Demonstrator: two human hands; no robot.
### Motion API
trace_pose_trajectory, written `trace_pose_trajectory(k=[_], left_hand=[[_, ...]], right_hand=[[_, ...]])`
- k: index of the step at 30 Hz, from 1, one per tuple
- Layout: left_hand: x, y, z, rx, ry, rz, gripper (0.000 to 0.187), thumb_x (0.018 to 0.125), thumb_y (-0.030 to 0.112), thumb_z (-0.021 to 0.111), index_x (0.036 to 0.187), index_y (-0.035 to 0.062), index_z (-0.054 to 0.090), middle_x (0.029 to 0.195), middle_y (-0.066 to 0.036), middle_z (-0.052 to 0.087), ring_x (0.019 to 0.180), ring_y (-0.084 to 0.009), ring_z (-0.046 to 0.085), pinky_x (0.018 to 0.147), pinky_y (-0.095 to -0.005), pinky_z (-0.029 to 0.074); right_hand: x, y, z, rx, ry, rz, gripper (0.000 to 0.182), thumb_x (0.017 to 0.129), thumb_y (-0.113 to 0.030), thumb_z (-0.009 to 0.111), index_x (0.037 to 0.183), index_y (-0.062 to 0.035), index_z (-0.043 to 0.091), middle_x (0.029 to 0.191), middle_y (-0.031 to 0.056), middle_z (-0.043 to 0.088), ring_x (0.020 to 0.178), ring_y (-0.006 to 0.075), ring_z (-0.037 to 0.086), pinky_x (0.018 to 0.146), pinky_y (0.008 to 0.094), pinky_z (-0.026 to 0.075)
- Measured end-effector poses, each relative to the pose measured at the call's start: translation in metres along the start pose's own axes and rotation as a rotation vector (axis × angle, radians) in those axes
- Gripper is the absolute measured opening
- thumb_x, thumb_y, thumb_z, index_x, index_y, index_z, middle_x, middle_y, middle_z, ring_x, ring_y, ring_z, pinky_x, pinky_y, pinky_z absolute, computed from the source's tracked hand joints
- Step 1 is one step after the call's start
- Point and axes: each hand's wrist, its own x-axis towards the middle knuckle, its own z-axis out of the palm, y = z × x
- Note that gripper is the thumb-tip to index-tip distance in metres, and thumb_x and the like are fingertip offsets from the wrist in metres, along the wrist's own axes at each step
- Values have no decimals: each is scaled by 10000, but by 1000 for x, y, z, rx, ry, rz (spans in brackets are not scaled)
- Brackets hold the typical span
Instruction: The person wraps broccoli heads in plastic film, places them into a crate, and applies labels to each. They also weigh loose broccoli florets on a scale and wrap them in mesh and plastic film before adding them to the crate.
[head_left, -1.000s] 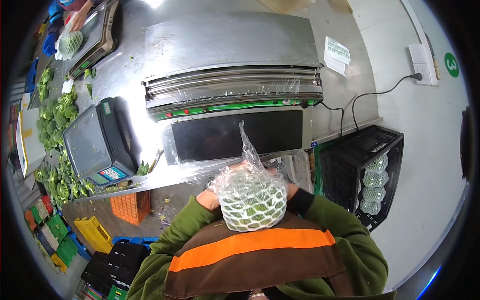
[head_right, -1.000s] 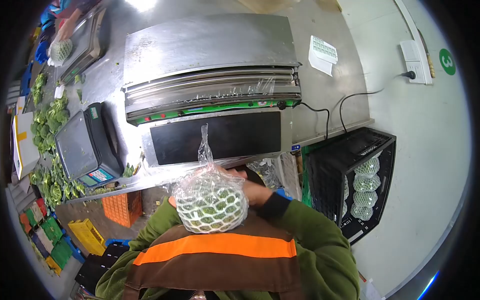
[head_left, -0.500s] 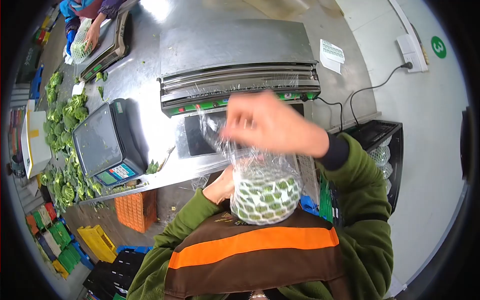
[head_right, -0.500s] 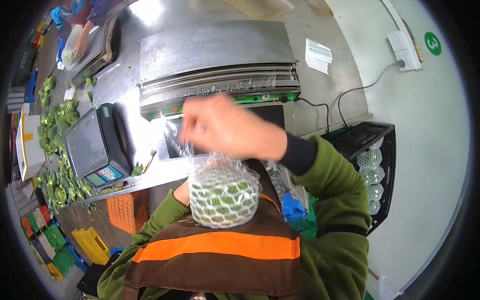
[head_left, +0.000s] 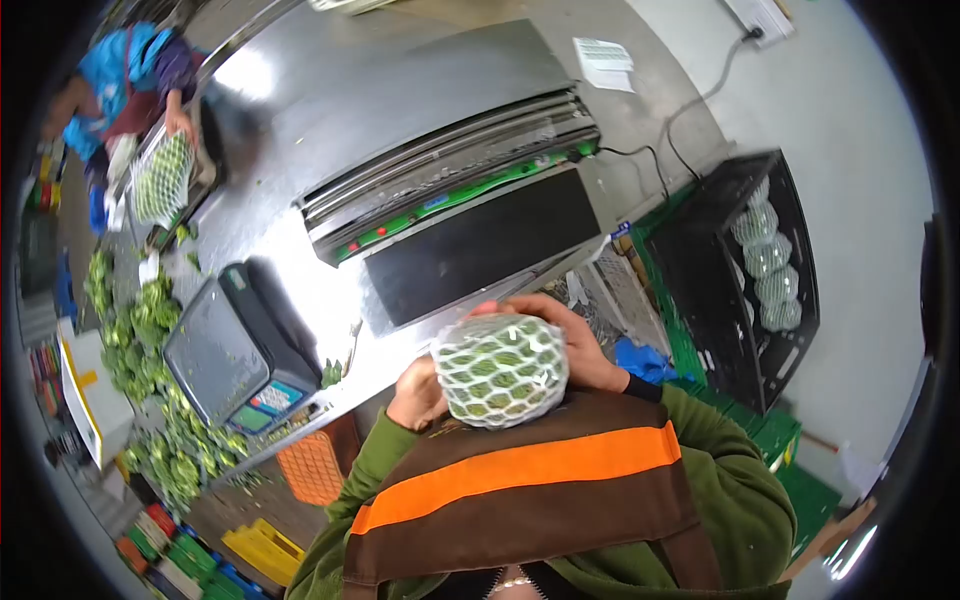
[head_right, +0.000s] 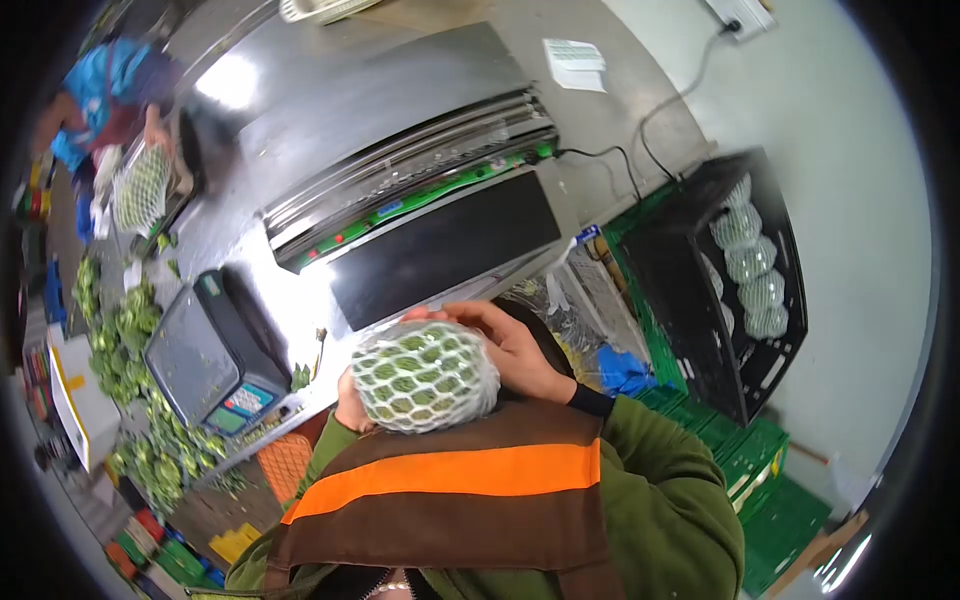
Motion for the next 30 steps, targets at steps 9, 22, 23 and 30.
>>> trace_pose_trajectory(k=[9,22,23,30], left_hand=[[89,-43,47,678,179,71,768,998,608,320,1468,2,280,1417,-140,454,1283,-260,481,1067,-405,397],[278,-258,198,1121,-582,-201,471,976,73,561,1423,38,417,1350,-120,536,1226,-219,532,991,-349,457],[285,-263,191,1117,-586,-221,471,976,73,561,1423,38,417,1350,-120,536,1226,-219,532,991,-349,457],[299,-267,169,1128,-315,-249,197,986,61,559,1177,27,597,1080,-40,649,991,-108,609,839,-257,490]], right_hand=[[-67,-23,-35,-309,319,-275,1104,726,-238,848,1520,20,125,1538,191,267,1424,248,275,1176,375,208],[-312,-92,-277,-631,1609,-504,1030,659,-360,885,1432,34,330,1340,185,510,1226,257,514,1039,358,413],[-337,-90,-299,-524,1642,-422,1000,686,-371,872,1424,36,334,1331,183,516,1207,249,527,1013,348,439],[-406,-14,-425,97,1394,268,1022,750,-525,779,1447,47,297,1375,216,468,1183,322,557,917,484,520]])
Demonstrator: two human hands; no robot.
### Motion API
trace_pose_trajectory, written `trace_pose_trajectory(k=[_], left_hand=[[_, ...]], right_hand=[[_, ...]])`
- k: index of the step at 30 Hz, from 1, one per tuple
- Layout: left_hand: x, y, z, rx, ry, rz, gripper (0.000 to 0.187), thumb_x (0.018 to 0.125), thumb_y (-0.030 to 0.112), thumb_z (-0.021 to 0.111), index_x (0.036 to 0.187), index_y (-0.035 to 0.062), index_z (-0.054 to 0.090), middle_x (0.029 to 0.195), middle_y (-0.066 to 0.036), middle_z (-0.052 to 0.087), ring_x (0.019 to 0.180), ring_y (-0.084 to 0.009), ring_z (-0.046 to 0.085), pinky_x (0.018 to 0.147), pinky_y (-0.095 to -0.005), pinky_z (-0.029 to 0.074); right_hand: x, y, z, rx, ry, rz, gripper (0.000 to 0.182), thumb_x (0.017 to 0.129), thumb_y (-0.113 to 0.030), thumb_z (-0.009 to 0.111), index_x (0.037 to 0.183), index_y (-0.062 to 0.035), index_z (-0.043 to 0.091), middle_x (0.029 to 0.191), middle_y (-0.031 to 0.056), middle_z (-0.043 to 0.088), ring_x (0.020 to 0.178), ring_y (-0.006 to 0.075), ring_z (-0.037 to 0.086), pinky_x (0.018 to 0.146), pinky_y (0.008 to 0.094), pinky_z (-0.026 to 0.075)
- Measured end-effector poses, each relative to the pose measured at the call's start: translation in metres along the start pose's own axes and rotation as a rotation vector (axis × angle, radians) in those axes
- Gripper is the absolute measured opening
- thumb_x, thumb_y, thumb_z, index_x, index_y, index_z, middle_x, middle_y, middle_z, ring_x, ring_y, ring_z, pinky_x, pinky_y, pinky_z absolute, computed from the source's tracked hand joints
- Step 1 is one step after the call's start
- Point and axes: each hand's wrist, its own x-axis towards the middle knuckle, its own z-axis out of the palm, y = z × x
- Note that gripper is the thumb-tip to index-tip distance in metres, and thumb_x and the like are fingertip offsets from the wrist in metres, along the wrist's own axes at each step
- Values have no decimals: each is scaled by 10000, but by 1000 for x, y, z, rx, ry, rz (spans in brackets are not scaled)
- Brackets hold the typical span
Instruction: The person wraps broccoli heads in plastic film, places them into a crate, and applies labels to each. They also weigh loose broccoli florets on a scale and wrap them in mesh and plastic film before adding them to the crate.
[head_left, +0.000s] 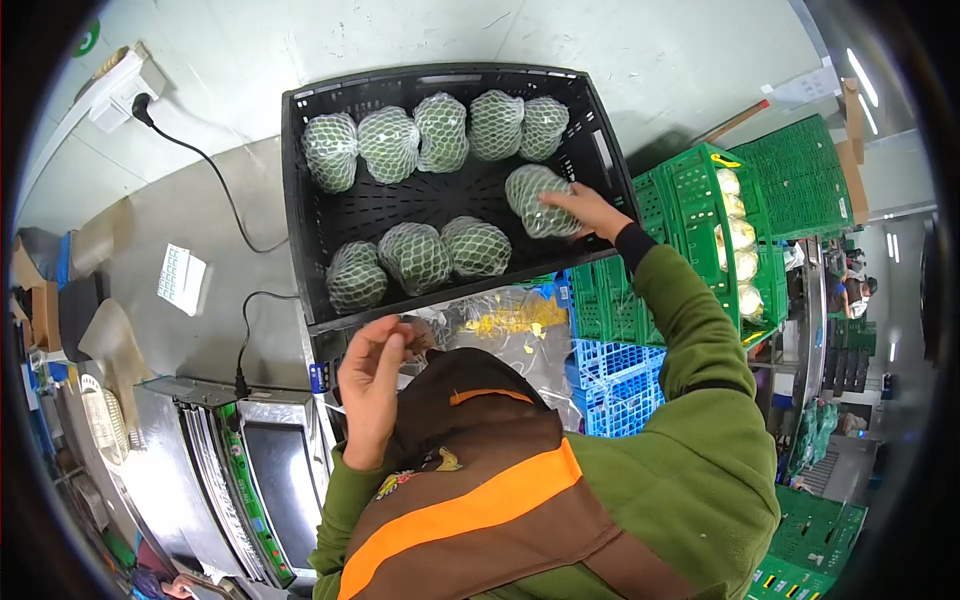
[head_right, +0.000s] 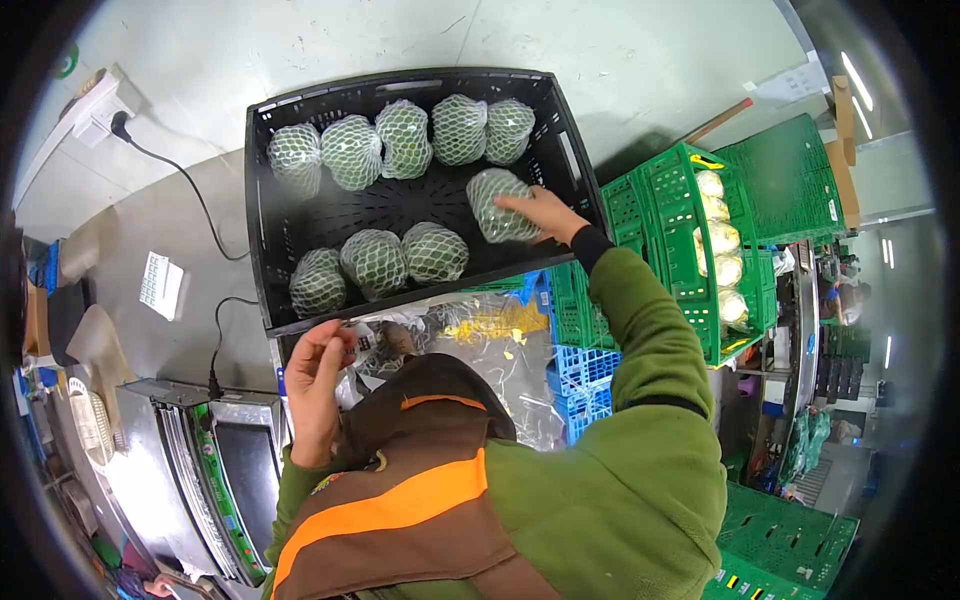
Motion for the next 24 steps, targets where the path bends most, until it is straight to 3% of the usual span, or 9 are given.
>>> trace_pose_trajectory(k=[2,6,10,12,13,15,17,20,24], left_hand=[[-3,1,-7,4,87,-19,198,980,82,576,1168,29,603,1057,-44,657,984,-113,614,826,-260,493],[-13,2,-22,83,189,5,212,987,175,588,1162,61,624,1033,-43,677,959,-104,620,821,-246,480],[-34,-1,-37,29,211,26,196,975,123,599,1152,40,609,1028,-49,664,954,-123,613,834,-271,496],[-49,-8,-53,112,252,75,198,960,134,624,1118,14,629,1007,-38,656,925,-110,598,816,-268,498],[-56,-22,-66,147,295,155,221,945,144,641,1120,10,632,999,-40,655,936,-112,597,820,-270,498],[-79,-14,-82,121,391,222,268,934,178,651,1146,16,619,975,-47,652,906,-121,598,827,-285,497],[-108,-12,-106,152,501,264,298,938,183,663,1175,16,598,990,-17,629,942,-83,583,845,-252,489],[-161,-2,-145,91,696,319,282,939,178,661,1164,15,607,991,-22,635,949,-82,586,840,-249,490],[-255,-3,-201,-64,1153,454,246,939,166,657,1123,5,635,950,-36,667,889,-87,618,812,-247,507]], right_hand=[[25,13,9,-216,-192,145,981,755,-541,761,1412,47,332,1331,195,504,1121,302,594,871,535,526],[20,11,24,-251,-306,227,973,859,-417,694,1507,65,150,1474,224,377,1344,376,390,995,522,460],[29,33,-9,-900,-575,-699,557,990,-67,368,1529,-43,227,1524,177,338,1404,284,331,1165,328,265],[5,-9,30,-590,-289,-331,631,942,-419,550,1348,61,490,1337,281,532,1267,357,509,1074,388,379],[0,-23,52,-830,117,-495,609,959,-431,521,1288,81,529,1236,273,604,1190,394,557,1033,399,411],[60,-20,44,-976,220,-952,521,1013,-346,475,1316,76,512,1323,250,558,1221,372,533,1058,392,383],[33,-68,114,-331,105,-884,387,1030,-273,485,1253,31,575,1180,134,639,1029,240,634,893,350,492],[-35,-121,249,-423,-64,-994,342,1012,-249,529,1246,-5,584,1082,100,656,968,170,640,819,275,493],[-110,-136,444,-346,-638,-1116,261,969,-133,599,1159,44,601,1028,105,672,946,173,652,844,275,509]])
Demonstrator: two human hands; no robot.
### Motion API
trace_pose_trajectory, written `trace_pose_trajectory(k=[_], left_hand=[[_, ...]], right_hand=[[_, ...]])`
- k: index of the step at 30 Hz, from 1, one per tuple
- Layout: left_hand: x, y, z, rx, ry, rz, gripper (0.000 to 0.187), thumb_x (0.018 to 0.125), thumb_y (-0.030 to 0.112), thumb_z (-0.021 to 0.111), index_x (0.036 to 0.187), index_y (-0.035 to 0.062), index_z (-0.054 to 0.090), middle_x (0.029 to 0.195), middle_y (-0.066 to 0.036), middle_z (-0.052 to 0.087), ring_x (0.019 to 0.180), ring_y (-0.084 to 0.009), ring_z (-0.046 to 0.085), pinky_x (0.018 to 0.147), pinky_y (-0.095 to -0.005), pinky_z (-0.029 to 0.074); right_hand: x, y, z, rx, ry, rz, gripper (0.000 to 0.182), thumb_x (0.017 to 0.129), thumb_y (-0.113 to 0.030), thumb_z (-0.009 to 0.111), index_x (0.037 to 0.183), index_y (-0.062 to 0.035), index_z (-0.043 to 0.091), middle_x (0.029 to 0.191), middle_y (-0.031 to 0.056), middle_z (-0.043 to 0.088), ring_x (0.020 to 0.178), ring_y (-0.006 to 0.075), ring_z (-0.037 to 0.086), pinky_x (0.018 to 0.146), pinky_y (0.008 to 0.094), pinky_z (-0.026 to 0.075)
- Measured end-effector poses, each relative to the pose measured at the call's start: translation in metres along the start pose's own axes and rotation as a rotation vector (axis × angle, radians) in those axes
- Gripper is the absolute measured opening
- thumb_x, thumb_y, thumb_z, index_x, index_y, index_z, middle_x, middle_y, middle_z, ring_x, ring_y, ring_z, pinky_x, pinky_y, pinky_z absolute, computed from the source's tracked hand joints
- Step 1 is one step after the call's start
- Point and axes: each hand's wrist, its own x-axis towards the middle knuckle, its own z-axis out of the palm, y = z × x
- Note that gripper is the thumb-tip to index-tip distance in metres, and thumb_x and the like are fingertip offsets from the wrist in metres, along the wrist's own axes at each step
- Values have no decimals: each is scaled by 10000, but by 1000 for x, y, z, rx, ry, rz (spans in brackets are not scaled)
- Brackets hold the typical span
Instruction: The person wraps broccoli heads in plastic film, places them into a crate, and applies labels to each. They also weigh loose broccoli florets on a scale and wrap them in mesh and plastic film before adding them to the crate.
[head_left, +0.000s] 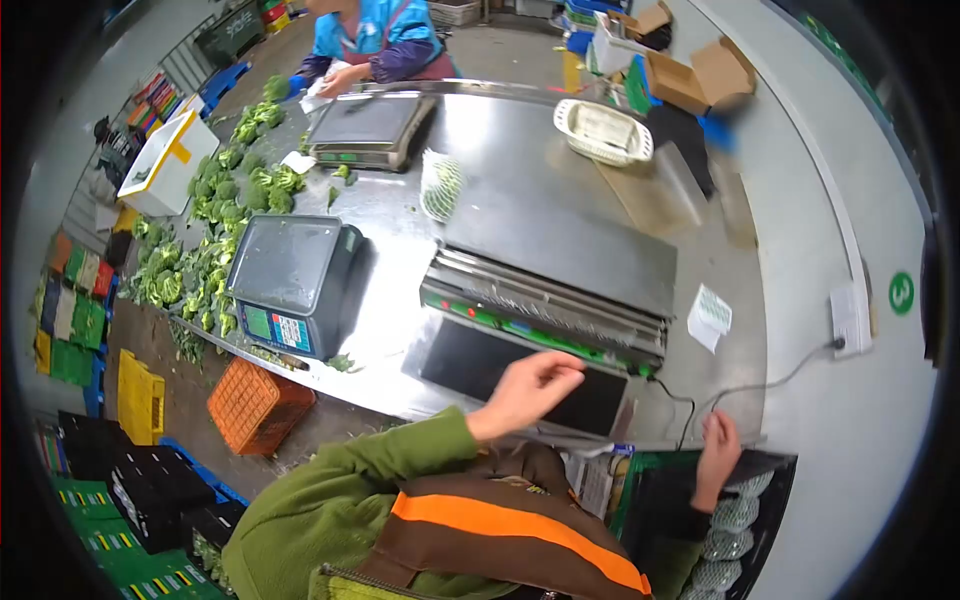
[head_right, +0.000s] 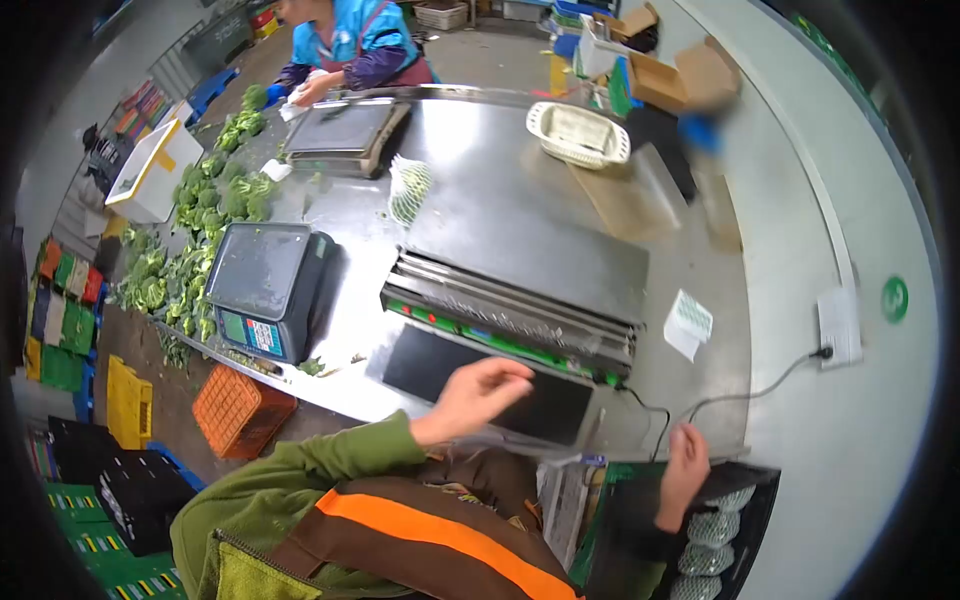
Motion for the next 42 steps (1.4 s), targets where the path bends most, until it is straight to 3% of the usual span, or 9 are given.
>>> trace_pose_trajectory(k=[7,13,15,20,23,27,33,36,42], left_hand=[[51,-33,-245,82,839,43,257,916,118,659,1139,6,603,946,-43,636,860,-117,606,786,-269,504],[193,-91,-285,-7,908,-33,895,756,328,802,1401,-81,336,1360,-277,405,1252,-388,403,1067,-472,343],[236,-55,-282,553,934,-65,1120,677,454,813,1476,-60,219,1445,-329,303,1347,-471,296,1126,-521,253],[275,-67,-294,727,861,-169,1039,685,421,814,1480,16,281,1442,-287,343,1304,-457,361,1089,-517,316],[275,-103,-324,537,847,-21,933,730,388,798,1446,6,338,1409,-263,381,1275,-428,389,1068,-496,342],[259,-128,-366,236,805,-156,961,705,509,816,1375,-57,424,1303,-266,528,1215,-349,530,1053,-428,405],[221,-60,-369,-349,830,-54,945,698,496,847,1333,-84,455,1176,-183,642,1067,-242,631,936,-343,500],[208,9,-336,-143,984,30,801,748,395,845,1279,-67,462,1136,-144,649,1006,-206,638,869,-327,527],[197,45,-260,-628,357,40,574,840,190,747,1277,35,409,1189,-141,575,1052,-250,626,818,-413,565]], right_hand=[[124,-192,307,171,-607,-260,294,922,-132,656,1168,21,603,1033,74,661,960,150,647,826,280,520],[221,-228,526,108,-926,-201,344,911,-211,675,1184,-16,599,964,44,650,780,107,593,669,235,477],[245,-228,593,-28,-969,-147,295,940,-257,642,1136,-39,606,749,-22,544,625,69,495,525,243,398],[326,-109,739,-248,-1028,-232,482,904,-395,656,1232,-53,569,947,32,617,753,133,572,569,297,478],[283,-165,728,-438,-1264,73,518,896,-424,645,1270,-77,557,1085,66,635,917,185,621,622,351,547],[251,-178,730,-155,-1313,314,415,877,-349,632,1183,-82,549,996,75,630,744,207,657,529,374,578],[239,-216,697,-3,-1173,122,283,878,-299,584,1055,-79,564,862,40,595,613,139,614,480,314,553],[227,-257,639,234,-1105,47,223,898,-237,548,1068,-98,588,838,-7,586,582,72,529,459,219,411],[243,-271,491,191,-940,-30,362,876,-307,637,1158,-91,566,917,24,607,750,120,606,616,304,538]])
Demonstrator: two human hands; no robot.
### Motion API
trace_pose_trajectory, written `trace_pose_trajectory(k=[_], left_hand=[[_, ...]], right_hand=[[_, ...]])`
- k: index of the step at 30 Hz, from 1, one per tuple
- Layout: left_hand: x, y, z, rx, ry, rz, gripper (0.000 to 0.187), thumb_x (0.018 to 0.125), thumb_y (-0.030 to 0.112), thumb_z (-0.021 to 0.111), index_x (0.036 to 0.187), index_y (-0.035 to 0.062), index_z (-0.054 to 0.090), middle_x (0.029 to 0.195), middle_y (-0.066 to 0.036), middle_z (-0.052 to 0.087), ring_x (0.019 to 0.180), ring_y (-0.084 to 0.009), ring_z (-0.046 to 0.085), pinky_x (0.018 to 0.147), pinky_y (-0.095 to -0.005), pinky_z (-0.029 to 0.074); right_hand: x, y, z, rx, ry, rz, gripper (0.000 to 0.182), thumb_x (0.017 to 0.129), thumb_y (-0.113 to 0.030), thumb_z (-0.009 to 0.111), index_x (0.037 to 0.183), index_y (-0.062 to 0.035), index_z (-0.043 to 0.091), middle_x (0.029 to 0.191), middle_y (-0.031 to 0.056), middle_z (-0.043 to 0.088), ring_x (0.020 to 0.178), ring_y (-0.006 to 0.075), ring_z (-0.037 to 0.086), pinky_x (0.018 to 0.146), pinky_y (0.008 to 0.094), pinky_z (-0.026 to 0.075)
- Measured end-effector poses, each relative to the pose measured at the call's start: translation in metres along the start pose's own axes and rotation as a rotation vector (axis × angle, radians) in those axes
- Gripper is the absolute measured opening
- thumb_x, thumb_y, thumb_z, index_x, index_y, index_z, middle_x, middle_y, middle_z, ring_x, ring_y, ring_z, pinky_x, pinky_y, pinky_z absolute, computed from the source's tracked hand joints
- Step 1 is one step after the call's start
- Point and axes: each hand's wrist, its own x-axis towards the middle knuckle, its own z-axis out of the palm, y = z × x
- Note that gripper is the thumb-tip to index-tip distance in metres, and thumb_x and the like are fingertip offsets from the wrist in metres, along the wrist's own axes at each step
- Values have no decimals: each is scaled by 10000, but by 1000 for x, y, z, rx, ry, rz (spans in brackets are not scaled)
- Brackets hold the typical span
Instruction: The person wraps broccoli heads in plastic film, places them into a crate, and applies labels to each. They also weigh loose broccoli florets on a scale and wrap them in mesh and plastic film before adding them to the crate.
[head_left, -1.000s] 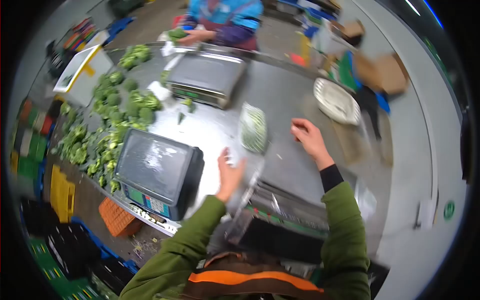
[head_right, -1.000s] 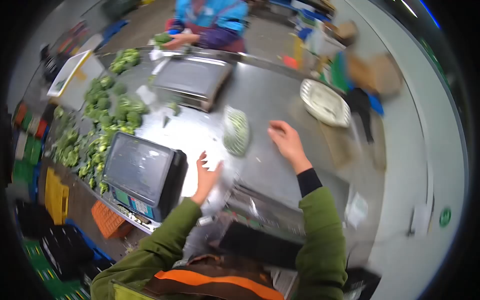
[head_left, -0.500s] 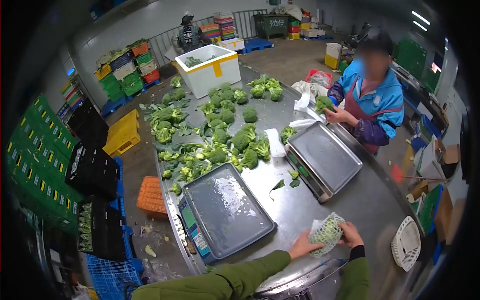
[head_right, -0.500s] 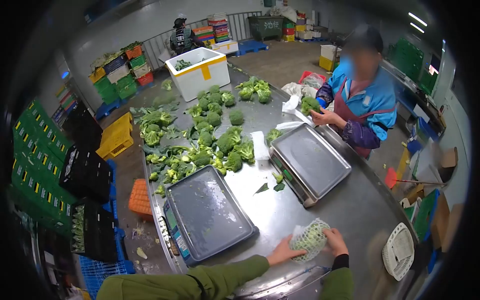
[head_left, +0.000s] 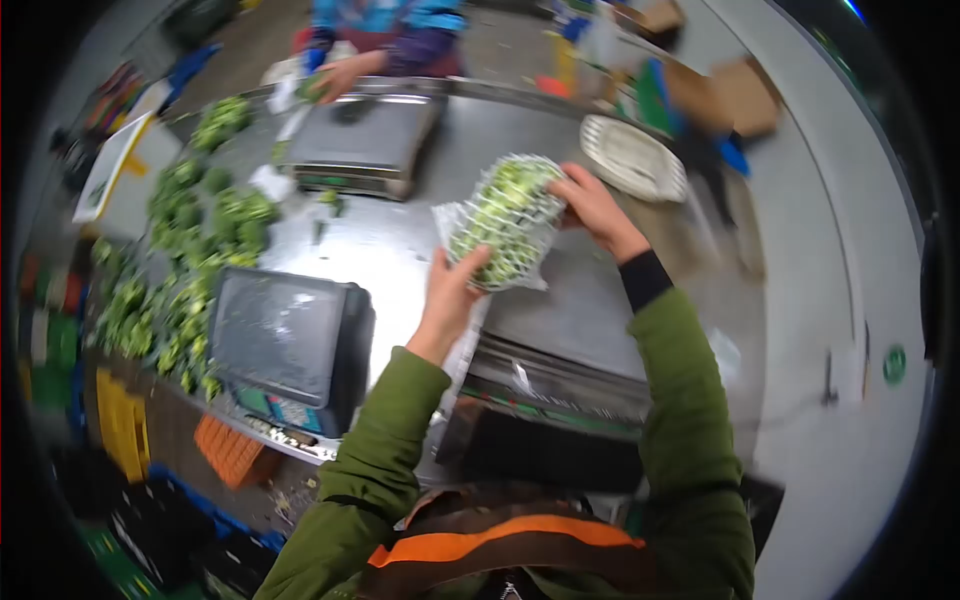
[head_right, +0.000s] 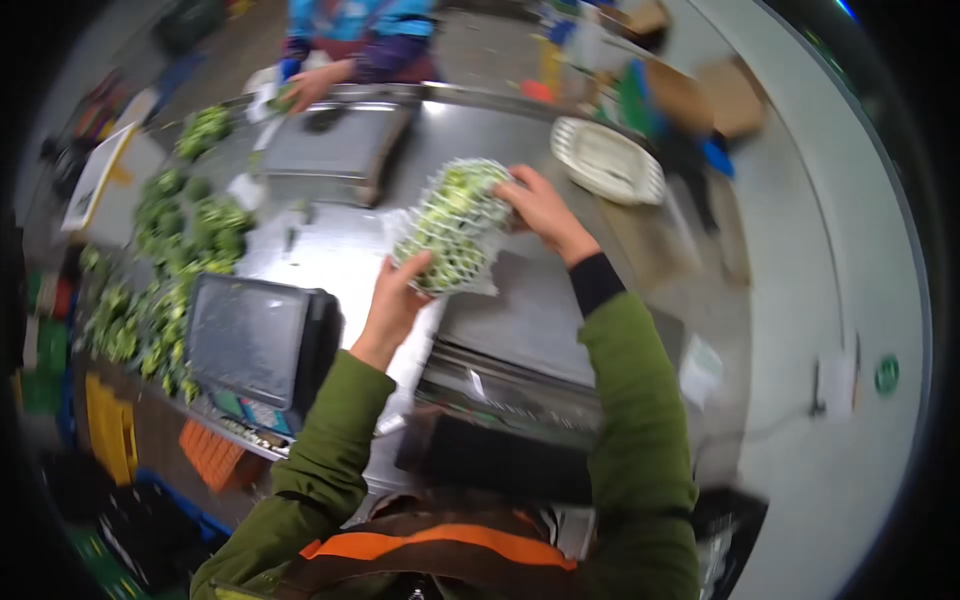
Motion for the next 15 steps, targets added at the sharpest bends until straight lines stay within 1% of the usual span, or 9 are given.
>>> trace_pose_trajectory(k=[2,3,6,8,9,11,12,13,15], left_hand=[[-22,-10,35,-40,20,-91,480,869,139,699,1258,27,441,1196,-126,585,1051,-252,623,829,-411,551],[-29,-23,49,44,43,-68,456,907,197,664,1270,11,460,1159,-125,608,990,-237,651,788,-396,559],[-44,-58,80,84,-68,-111,481,914,270,664,1268,2,481,1160,-138,618,1012,-234,648,788,-377,553],[-54,-70,98,395,88,-90,560,904,396,662,1246,-27,529,1161,-172,636,1036,-268,648,839,-386,529],[-54,-74,95,392,80,-101,560,904,396,662,1246,-27,529,1161,-172,636,1036,-268,648,839,-386,529],[-57,-89,91,1045,27,40,655,843,504,681,1173,-51,569,1111,-230,655,1030,-318,650,838,-434,504],[-60,-95,89,1275,-23,-7,738,805,602,656,1123,-63,618,1070,-279,661,1030,-380,646,869,-444,486],[-67,-97,93,1281,-28,-5,738,805,602,656,1123,-63,618,1070,-279,661,1030,-380,646,869,-444,486],[-79,-94,108,1331,-70,-14,708,800,610,651,1085,-38,651,1013,-259,681,972,-399,658,844,-443,496]], right_hand=[[-34,4,-28,-40,49,19,378,863,-313,641,1147,-75,566,898,41,615,734,137,625,608,319,561],[-50,2,-43,-59,62,37,381,860,-313,640,1142,-68,566,888,47,618,732,144,636,608,325,572],[-93,3,-75,-85,146,90,357,860,-307,611,1104,-47,585,914,72,631,719,165,656,597,324,584],[-115,2,-89,-129,158,146,362,866,-311,598,1104,-39,588,933,80,638,706,172,661,591,321,585],[-119,-1,-90,-188,139,201,368,871,-316,585,1104,-31,591,951,88,645,694,179,665,585,319,585],[-124,25,-102,-192,90,224,408,881,-336,563,1133,-15,585,973,110,658,686,194,683,574,326,593],[-126,38,-102,-205,-5,339,424,884,-346,552,1148,-16,583,973,111,663,687,198,690,566,330,596],[-126,53,-102,-219,-103,455,440,887,-356,541,1163,-16,580,973,113,669,688,203,697,558,334,598],[-124,68,-101,-254,-68,436,452,894,-371,518,1176,-23,578,958,102,673,707,204,704,545,334,600]])
